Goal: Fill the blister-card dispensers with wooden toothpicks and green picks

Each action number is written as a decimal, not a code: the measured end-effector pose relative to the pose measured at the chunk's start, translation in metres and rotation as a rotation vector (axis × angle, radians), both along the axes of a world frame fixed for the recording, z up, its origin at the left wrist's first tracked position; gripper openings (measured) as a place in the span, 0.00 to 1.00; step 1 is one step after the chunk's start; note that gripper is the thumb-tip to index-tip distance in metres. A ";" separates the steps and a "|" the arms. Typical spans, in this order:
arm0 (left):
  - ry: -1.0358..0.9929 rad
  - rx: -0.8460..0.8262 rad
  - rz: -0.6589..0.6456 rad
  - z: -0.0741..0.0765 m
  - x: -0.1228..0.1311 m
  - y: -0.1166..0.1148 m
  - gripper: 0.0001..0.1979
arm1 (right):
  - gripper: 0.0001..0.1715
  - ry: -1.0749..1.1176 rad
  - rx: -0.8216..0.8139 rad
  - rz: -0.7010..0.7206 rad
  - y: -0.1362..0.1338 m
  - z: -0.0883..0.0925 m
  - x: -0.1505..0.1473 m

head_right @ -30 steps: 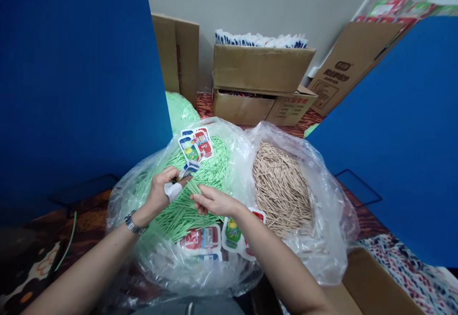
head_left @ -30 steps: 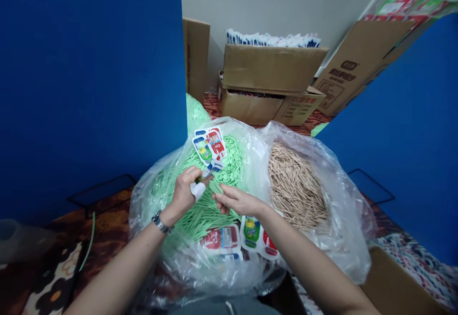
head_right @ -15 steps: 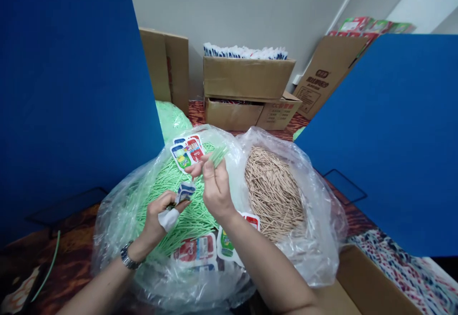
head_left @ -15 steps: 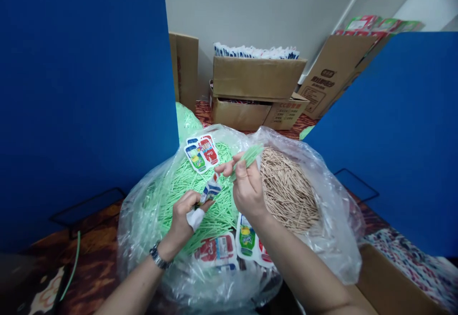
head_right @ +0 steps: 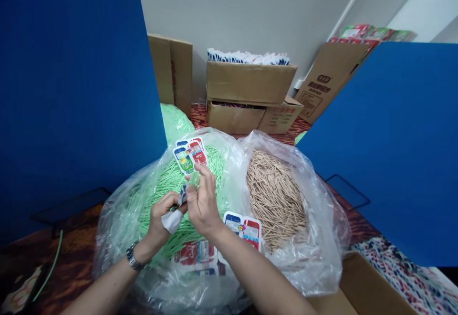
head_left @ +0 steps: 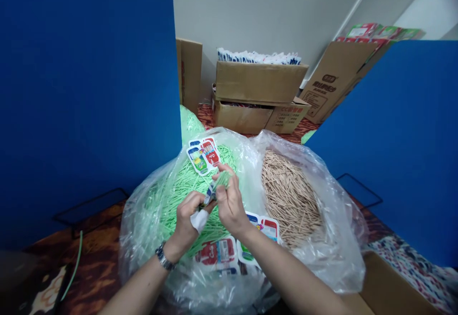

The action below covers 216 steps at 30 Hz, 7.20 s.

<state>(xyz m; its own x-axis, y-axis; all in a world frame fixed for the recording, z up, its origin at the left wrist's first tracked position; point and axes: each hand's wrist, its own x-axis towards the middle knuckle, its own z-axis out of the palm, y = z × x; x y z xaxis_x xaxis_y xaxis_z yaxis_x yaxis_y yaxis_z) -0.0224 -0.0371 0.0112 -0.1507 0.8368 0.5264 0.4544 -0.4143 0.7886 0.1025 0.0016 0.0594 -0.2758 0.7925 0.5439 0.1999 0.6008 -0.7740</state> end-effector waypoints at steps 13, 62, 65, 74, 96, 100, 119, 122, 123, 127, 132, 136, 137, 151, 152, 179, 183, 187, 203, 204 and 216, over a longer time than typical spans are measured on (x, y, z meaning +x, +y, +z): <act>-0.243 -0.222 -0.095 -0.014 -0.009 0.005 0.07 | 0.15 0.327 -0.404 0.141 0.048 -0.036 0.026; -0.250 -0.230 -0.453 0.036 0.016 0.053 0.08 | 0.34 -0.094 -0.225 0.049 0.038 -0.011 0.109; -0.063 -0.090 -0.470 0.043 0.014 0.033 0.10 | 0.11 -0.031 -0.152 0.101 0.034 -0.008 0.096; 0.088 0.070 -0.382 0.036 0.007 0.021 0.14 | 0.05 0.031 -0.042 0.074 0.016 -0.017 0.093; 0.182 0.172 -0.407 0.037 0.017 0.016 0.04 | 0.09 -0.016 0.032 0.035 0.005 -0.028 0.102; 0.159 0.138 -0.384 0.035 0.015 0.013 0.18 | 0.07 0.045 -0.027 -0.010 0.007 -0.033 0.106; 0.226 0.170 -0.382 0.027 0.013 0.008 0.19 | 0.09 0.015 0.034 0.005 0.003 -0.036 0.108; 0.223 0.170 -0.413 0.027 0.012 0.009 0.14 | 0.09 0.007 0.029 0.000 0.002 -0.035 0.108; 0.223 0.174 -0.417 0.028 0.012 0.009 0.13 | 0.09 0.004 0.024 -0.002 0.001 -0.034 0.108; 0.217 0.181 -0.394 0.029 0.014 0.012 0.10 | 0.07 -0.008 -0.002 -0.015 0.000 -0.035 0.109; 0.209 0.156 -0.393 0.028 0.015 0.015 0.10 | 0.06 -0.014 -0.019 -0.038 0.000 -0.038 0.112; 0.177 0.111 -0.394 0.024 0.016 0.012 0.09 | 0.05 -0.001 -0.034 -0.054 0.000 -0.041 0.113; 0.169 0.107 -0.390 0.023 0.017 0.012 0.08 | 0.04 -0.004 -0.044 -0.053 -0.001 -0.042 0.112; 0.145 -0.321 0.287 -0.002 -0.044 0.159 0.16 | 0.17 -0.876 -0.187 -0.228 0.014 -0.089 0.199; 0.179 -0.338 0.325 -0.004 -0.049 0.166 0.16 | 0.18 -0.957 -0.199 -0.243 0.013 -0.096 0.206; -0.413 -0.451 -0.638 -0.069 0.081 -0.006 0.55 | 0.16 0.173 -0.629 0.077 -0.043 -0.035 0.130; -0.720 -0.729 -0.697 -0.053 0.082 -0.006 0.50 | 0.22 0.507 -0.794 0.199 -0.040 -0.049 0.111; -0.618 -0.890 -0.668 -0.025 0.075 0.001 0.27 | 0.21 0.581 -0.780 0.117 -0.029 -0.050 0.118; -0.365 -0.802 -0.622 -0.022 0.090 0.005 0.15 | 0.11 -0.162 -0.275 -0.075 -0.025 -0.034 0.132; -0.368 -0.803 -0.609 -0.022 0.089 0.006 0.14 | 0.11 -0.176 -0.281 -0.023 -0.024 -0.034 0.135; -0.411 -0.874 -0.628 -0.026 0.080 0.001 0.16 | 0.21 -1.399 -0.191 -0.326 0.077 -0.083 0.271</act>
<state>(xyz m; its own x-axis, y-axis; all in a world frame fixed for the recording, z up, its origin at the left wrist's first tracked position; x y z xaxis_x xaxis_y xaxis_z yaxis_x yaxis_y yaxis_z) 0.0580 -0.0362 -0.0148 0.3960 0.8798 -0.2630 0.0041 0.2847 0.9586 0.3735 0.0785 -0.0235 -0.2790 0.9509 -0.1340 0.9502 0.2935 0.1045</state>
